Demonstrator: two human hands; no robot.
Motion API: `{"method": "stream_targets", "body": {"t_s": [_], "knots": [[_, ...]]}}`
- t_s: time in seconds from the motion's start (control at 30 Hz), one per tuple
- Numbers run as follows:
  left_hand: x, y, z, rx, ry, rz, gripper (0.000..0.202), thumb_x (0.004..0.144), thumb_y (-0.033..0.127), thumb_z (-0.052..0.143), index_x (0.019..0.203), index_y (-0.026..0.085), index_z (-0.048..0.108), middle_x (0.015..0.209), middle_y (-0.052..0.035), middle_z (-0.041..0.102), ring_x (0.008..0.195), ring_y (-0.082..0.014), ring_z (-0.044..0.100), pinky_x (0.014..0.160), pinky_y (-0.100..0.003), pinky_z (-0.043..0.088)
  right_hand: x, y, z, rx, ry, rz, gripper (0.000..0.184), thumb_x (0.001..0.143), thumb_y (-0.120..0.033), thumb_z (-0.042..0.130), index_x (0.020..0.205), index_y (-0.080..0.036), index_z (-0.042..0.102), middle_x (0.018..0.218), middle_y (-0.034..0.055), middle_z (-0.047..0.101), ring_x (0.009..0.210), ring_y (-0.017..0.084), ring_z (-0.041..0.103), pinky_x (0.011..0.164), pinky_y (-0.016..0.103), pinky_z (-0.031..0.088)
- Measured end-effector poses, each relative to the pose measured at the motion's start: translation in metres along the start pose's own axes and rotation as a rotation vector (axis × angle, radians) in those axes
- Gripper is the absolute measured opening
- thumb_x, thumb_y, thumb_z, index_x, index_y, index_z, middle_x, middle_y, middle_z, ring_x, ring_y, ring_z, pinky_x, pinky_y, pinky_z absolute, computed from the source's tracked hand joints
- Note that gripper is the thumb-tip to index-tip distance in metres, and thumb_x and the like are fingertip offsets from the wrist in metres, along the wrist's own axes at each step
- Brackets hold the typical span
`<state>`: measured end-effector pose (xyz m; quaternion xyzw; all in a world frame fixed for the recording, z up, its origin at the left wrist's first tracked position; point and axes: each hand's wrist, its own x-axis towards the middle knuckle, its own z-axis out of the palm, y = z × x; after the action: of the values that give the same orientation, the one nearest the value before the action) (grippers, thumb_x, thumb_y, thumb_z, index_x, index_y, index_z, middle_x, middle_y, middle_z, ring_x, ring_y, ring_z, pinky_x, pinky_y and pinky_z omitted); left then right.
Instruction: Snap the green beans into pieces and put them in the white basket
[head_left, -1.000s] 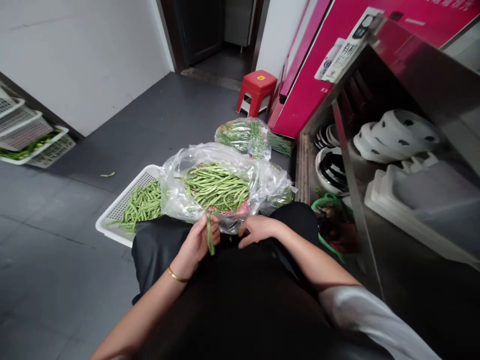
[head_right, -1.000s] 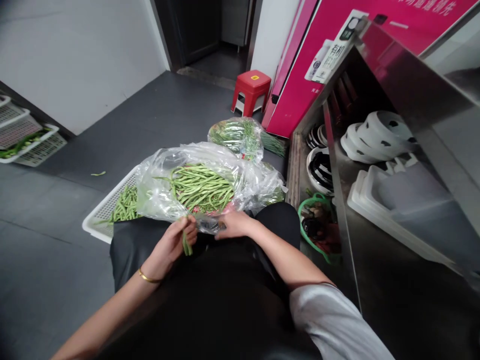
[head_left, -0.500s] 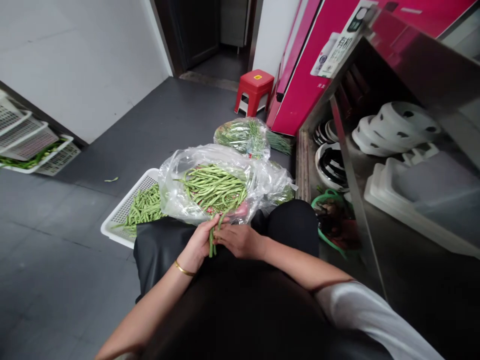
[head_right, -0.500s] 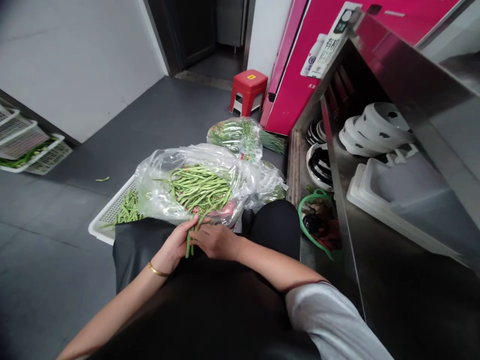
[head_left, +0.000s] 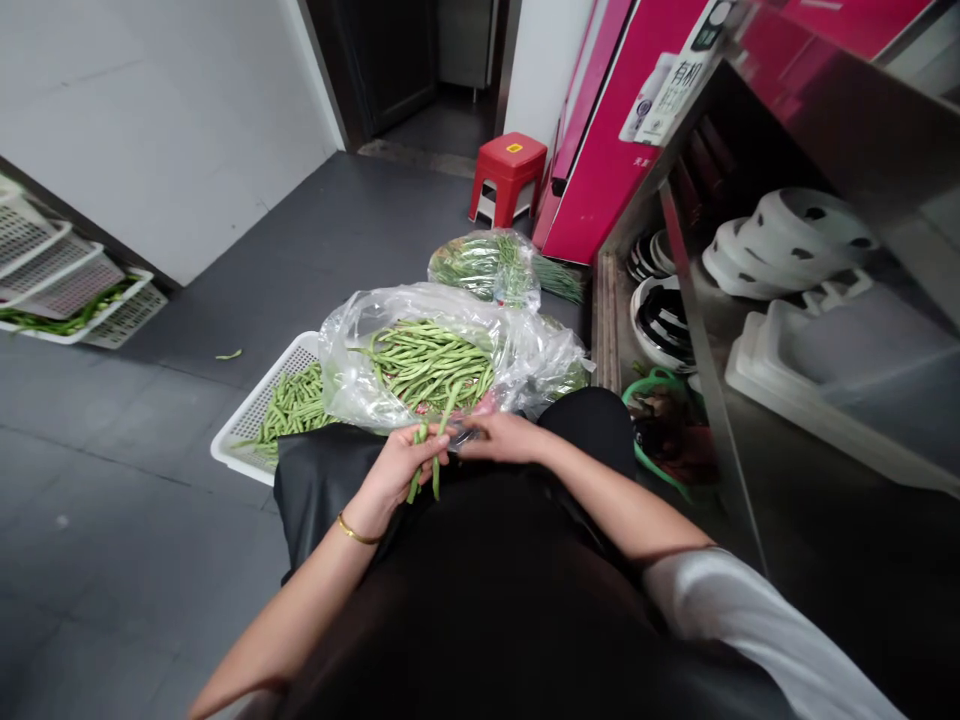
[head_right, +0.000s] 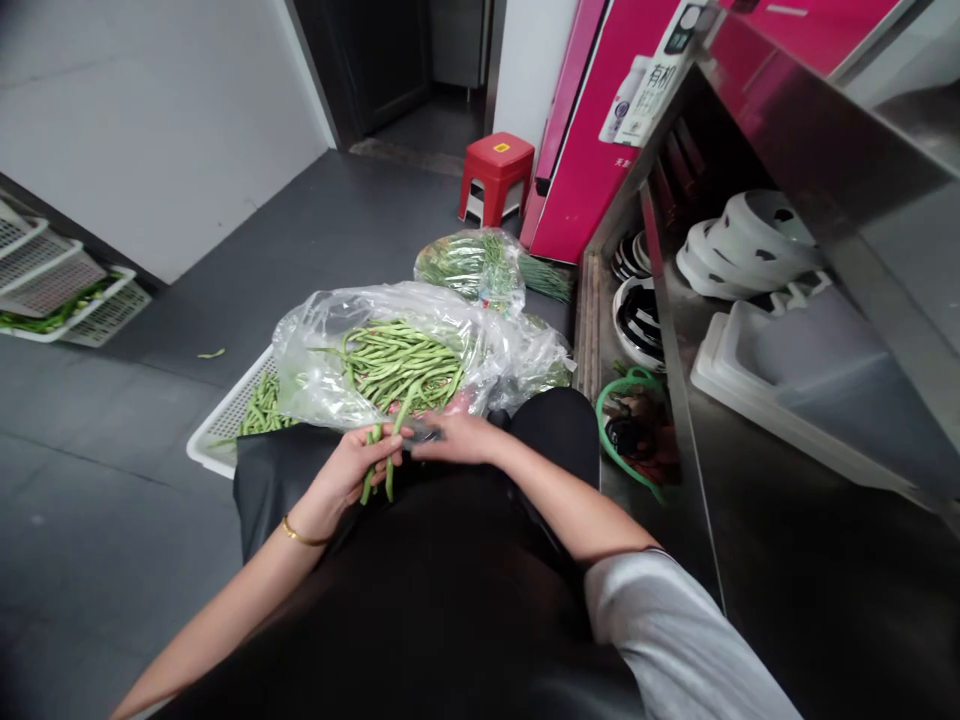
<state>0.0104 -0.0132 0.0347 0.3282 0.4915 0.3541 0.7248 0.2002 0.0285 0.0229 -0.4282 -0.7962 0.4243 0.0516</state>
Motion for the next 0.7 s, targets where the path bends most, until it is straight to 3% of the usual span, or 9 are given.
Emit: {"method": "stream_targets", "body": {"t_s": [0.07,0.13,0.2,0.3,0.4,0.47,0.6,0.63,0.7], "knots": [[-0.002,0.001,0.0,0.041,-0.08,-0.05,0.031,0.064,0.032,0.074,0.086,0.011,0.067,0.052,0.0009,0.056,0.034,-0.003,0.033,0.033,-0.016,0.021,0.012,0.002,-0.016,0.306,0.189,0.008,0.043,0.089,-0.051,0.04,0.103,-0.015,0.059,0.06,-0.0013,0.06,0.044,0.009,0.051,0.045,0.021,0.041],[-0.002,0.001,0.0,0.015,-0.116,-0.067,0.03,0.066,0.034,0.071,0.084,0.01,0.067,0.053,-0.0002,0.056,0.035,-0.0032,0.033,0.034,-0.017,0.022,0.018,-0.004,-0.02,0.395,0.323,-0.027,0.044,0.094,-0.047,0.029,0.093,-0.013,0.058,0.054,-0.0023,0.055,0.038,0.008,0.046,0.04,0.02,0.039],[0.0,-0.003,-0.001,0.002,-0.069,-0.045,0.026,0.067,0.033,0.069,0.079,0.01,0.066,0.053,-0.0003,0.056,0.036,-0.0034,0.033,0.034,-0.017,0.021,0.014,-0.015,-0.011,0.267,0.417,-0.14,0.042,0.095,-0.043,0.03,0.083,-0.014,0.057,0.055,-0.0009,0.055,0.043,0.009,0.05,0.045,0.02,0.042],[0.009,-0.016,-0.003,0.028,0.057,0.027,0.019,0.064,0.028,0.07,0.061,0.012,0.058,0.046,0.0033,0.048,0.035,-0.0035,0.033,0.034,-0.017,0.021,-0.003,-0.029,0.016,-0.019,0.489,-0.335,0.031,0.092,-0.038,0.041,0.082,-0.015,0.06,0.066,0.0035,0.06,0.061,0.012,0.057,0.059,0.023,0.047],[0.014,-0.027,-0.005,-0.053,0.097,-0.013,0.025,0.064,0.028,0.07,0.053,0.014,0.052,0.043,0.0036,0.044,0.035,-0.0046,0.034,0.035,-0.018,0.023,-0.016,-0.029,0.03,-0.253,0.531,-0.441,0.025,0.092,-0.031,0.044,0.082,-0.016,0.061,0.067,0.0045,0.059,0.065,0.013,0.057,0.062,0.023,0.046],[0.01,-0.025,-0.003,-0.143,0.05,-0.043,0.026,0.064,0.031,0.071,0.056,0.013,0.054,0.043,0.003,0.044,0.037,-0.0056,0.036,0.038,-0.019,0.027,-0.017,-0.021,0.026,-0.215,0.543,-0.4,0.027,0.094,-0.03,0.04,0.08,-0.016,0.059,0.068,0.0042,0.059,0.065,0.013,0.057,0.062,0.023,0.046],[-0.007,-0.004,0.001,-0.253,-0.161,0.062,0.028,0.064,0.036,0.074,0.063,0.012,0.06,0.043,0.0026,0.043,0.041,-0.0083,0.04,0.044,-0.022,0.034,-0.009,-0.015,0.006,0.263,0.409,-0.099,0.031,0.094,-0.036,0.037,0.077,-0.017,0.053,0.059,-0.0024,0.054,0.048,0.009,0.053,0.047,0.02,0.043],[-0.008,0.002,0.0,-0.277,-0.156,0.091,0.028,0.065,0.037,0.074,0.063,0.012,0.06,0.043,0.0023,0.043,0.042,-0.0087,0.041,0.044,-0.022,0.034,-0.007,-0.017,0.003,0.364,0.377,-0.045,0.031,0.094,-0.038,0.036,0.077,-0.017,0.051,0.056,-0.0043,0.052,0.042,0.008,0.051,0.043,0.019,0.04],[-0.003,0.01,-0.007,-0.369,-0.014,0.127,0.027,0.067,0.036,0.073,0.063,0.013,0.058,0.045,0.0028,0.044,0.042,-0.0084,0.042,0.045,-0.022,0.036,-0.006,-0.024,0.004,0.436,0.395,-0.021,0.03,0.094,-0.038,0.036,0.077,-0.017,0.05,0.056,-0.0053,0.051,0.04,0.007,0.049,0.041,0.019,0.038]]}}
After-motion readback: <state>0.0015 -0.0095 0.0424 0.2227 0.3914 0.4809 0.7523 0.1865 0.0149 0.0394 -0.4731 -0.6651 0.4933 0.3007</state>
